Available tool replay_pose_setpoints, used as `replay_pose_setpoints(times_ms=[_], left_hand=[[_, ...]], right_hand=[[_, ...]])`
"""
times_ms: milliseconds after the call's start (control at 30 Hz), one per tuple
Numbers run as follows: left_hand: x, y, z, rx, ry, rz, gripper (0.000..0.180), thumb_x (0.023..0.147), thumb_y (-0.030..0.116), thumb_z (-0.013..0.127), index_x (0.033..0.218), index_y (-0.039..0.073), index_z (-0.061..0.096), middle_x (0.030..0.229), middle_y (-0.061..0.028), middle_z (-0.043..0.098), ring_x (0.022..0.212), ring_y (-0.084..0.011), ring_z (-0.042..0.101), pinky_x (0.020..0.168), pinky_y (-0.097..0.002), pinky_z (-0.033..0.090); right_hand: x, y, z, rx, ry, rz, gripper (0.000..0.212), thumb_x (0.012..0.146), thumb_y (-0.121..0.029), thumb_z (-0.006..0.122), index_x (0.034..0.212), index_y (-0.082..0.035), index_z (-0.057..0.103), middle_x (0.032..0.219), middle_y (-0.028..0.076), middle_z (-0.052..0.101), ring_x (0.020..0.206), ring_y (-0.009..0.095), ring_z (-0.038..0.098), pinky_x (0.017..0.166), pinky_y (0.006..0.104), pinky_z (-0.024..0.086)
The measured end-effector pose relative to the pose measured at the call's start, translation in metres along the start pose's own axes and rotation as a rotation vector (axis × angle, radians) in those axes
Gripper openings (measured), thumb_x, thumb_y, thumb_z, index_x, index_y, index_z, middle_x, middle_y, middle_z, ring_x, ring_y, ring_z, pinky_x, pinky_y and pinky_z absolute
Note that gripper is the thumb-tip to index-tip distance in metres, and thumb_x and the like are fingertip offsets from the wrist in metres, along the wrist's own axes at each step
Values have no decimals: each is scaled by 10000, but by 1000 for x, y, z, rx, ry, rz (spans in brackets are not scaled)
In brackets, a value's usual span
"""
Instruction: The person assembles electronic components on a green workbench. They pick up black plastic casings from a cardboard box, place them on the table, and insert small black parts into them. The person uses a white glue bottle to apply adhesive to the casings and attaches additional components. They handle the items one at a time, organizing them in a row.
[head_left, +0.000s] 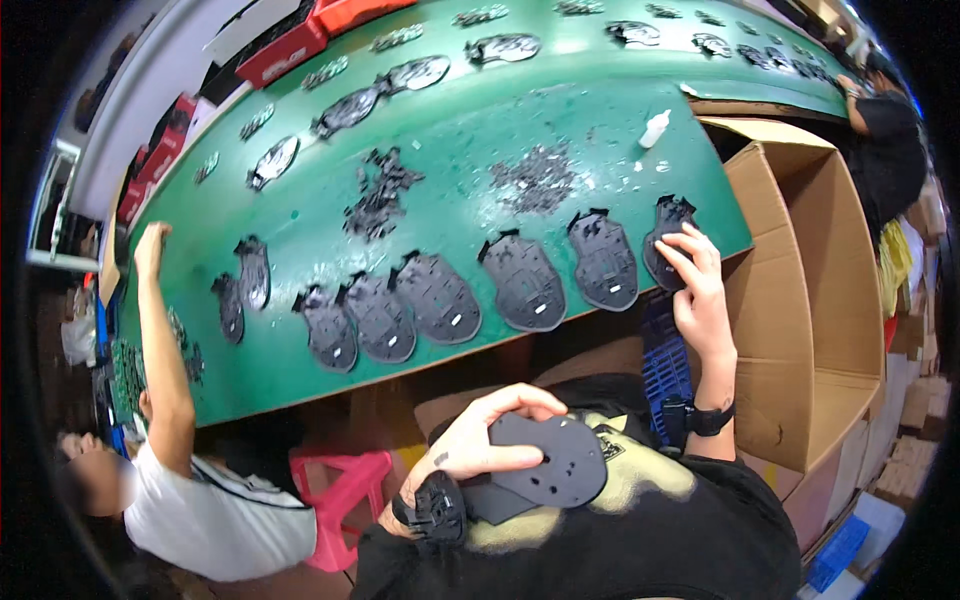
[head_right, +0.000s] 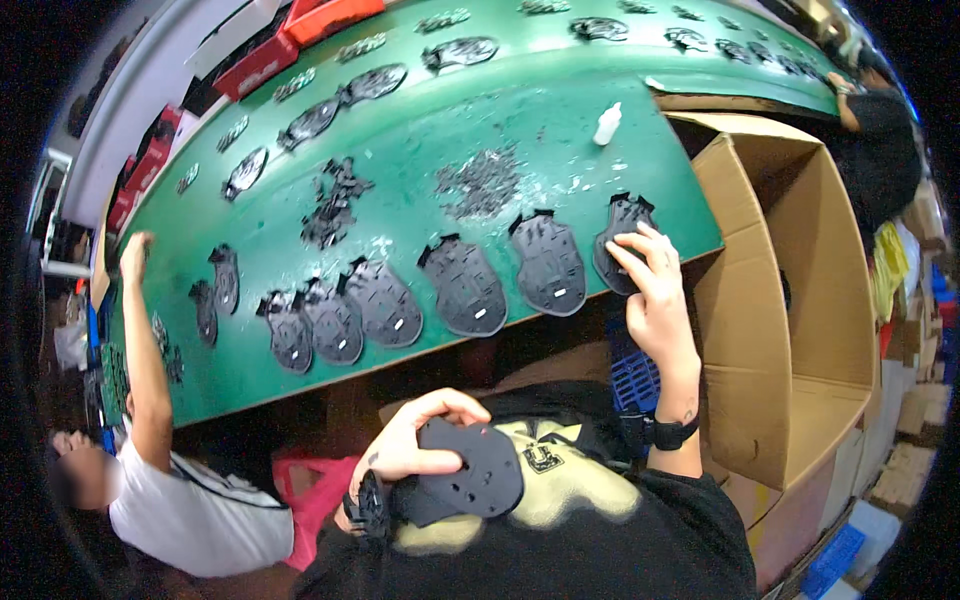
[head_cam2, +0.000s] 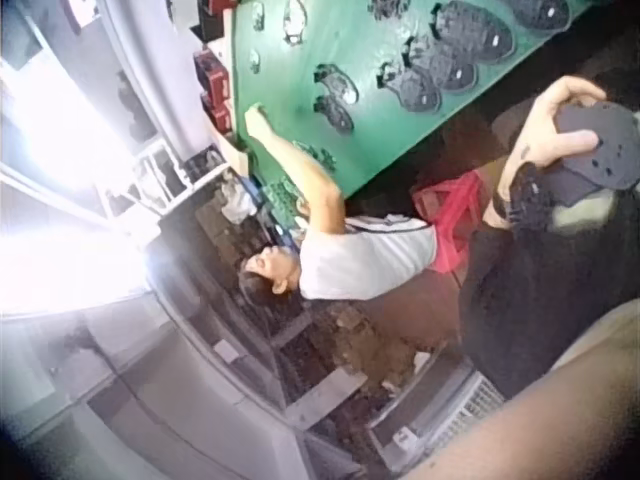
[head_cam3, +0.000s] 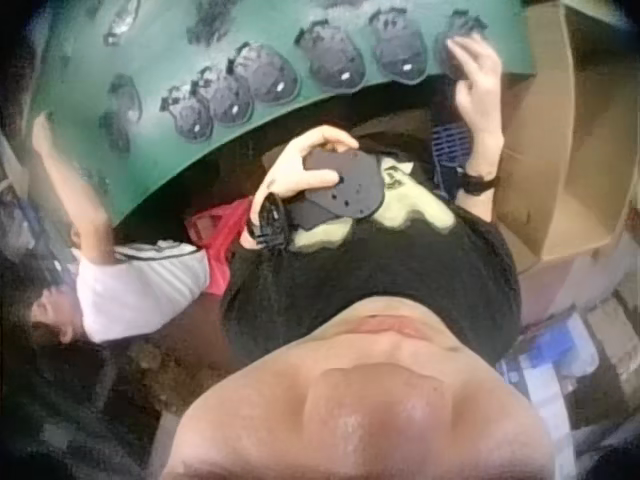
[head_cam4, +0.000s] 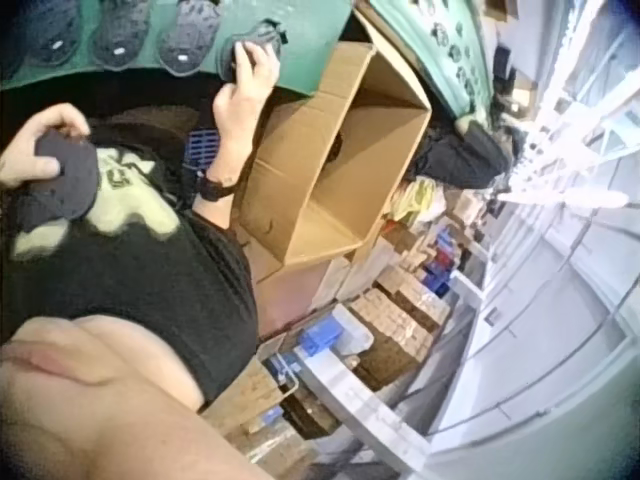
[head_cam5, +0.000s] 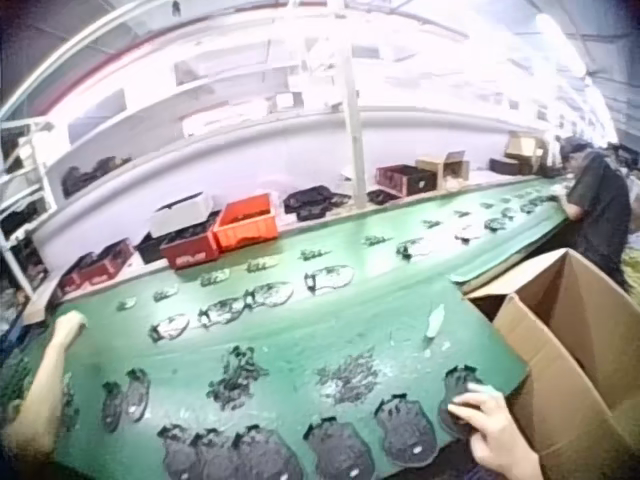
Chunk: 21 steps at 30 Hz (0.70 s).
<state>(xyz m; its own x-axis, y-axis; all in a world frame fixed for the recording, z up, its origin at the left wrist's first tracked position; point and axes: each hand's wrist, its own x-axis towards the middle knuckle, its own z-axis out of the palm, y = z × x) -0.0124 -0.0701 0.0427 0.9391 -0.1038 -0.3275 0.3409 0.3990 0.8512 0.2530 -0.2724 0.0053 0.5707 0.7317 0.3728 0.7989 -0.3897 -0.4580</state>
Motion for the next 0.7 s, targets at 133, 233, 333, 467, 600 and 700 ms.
replay_pose_setpoints(times_ms=[133, 233, 333, 467, 600, 700], left_hand=[[0, 18, 4, 95, 8, -26, 477, 770, 249, 770, 1175, 44, 623, 1081, -55, 642, 1039, -149, 582, 937, -324, 447], [2, 18, 8, 232, -45, 58, 429, 818, 274, 730, 1157, 35, 622, 1089, -68, 646, 1062, -164, 581, 942, -336, 451], [6, 16, 17, 323, -53, 39, 406, 855, 269, 720, 1170, 37, 611, 1114, -68, 632, 1086, -142, 566, 967, -303, 432], [2, 19, 25, 446, -32, 46, 404, 851, 246, 716, 1177, 36, 603, 1129, -68, 626, 1083, -142, 566, 966, -302, 434], [-1, 19, 28, 499, 23, 44, 404, 846, 222, 712, 1184, 34, 594, 1144, -67, 621, 1080, -143, 565, 965, -301, 436], [6, 12, 24, 508, 51, 35, 406, 842, 205, 708, 1189, 34, 587, 1156, -67, 617, 1078, -143, 565, 965, -300, 437]], right_hand=[[8, -19, -11, -111, 3, -101, 571, 651, 175, 429, 1145, -9, 649, 1182, 140, 631, 1329, 378, 431, 1130, 455, 309], [32, -77, -20, 397, 35, -203, 338, 776, 36, 556, 1098, 28, 657, 1140, 189, 650, 1209, 370, 551, 1047, 416, 402], [66, -152, -46, 759, -656, -418, 351, 827, -209, 690, 1094, 17, 664, 1114, 191, 658, 1124, 370, 603, 984, 388, 454], [69, -212, -14, 503, -1041, -752, 454, 780, -301, 760, 1072, 24, 637, 1012, 178, 596, 969, 344, 580, 851, 403, 478], [46, -214, 6, 592, -953, -718, 424, 775, -277, 763, 1036, 26, 621, 1032, 156, 538, 979, 329, 522, 814, 416, 473], [36, -203, 3, 605, -958, -617, 411, 788, -265, 751, 1043, 21, 602, 1078, 170, 518, 992, 316, 521, 809, 419, 470]])
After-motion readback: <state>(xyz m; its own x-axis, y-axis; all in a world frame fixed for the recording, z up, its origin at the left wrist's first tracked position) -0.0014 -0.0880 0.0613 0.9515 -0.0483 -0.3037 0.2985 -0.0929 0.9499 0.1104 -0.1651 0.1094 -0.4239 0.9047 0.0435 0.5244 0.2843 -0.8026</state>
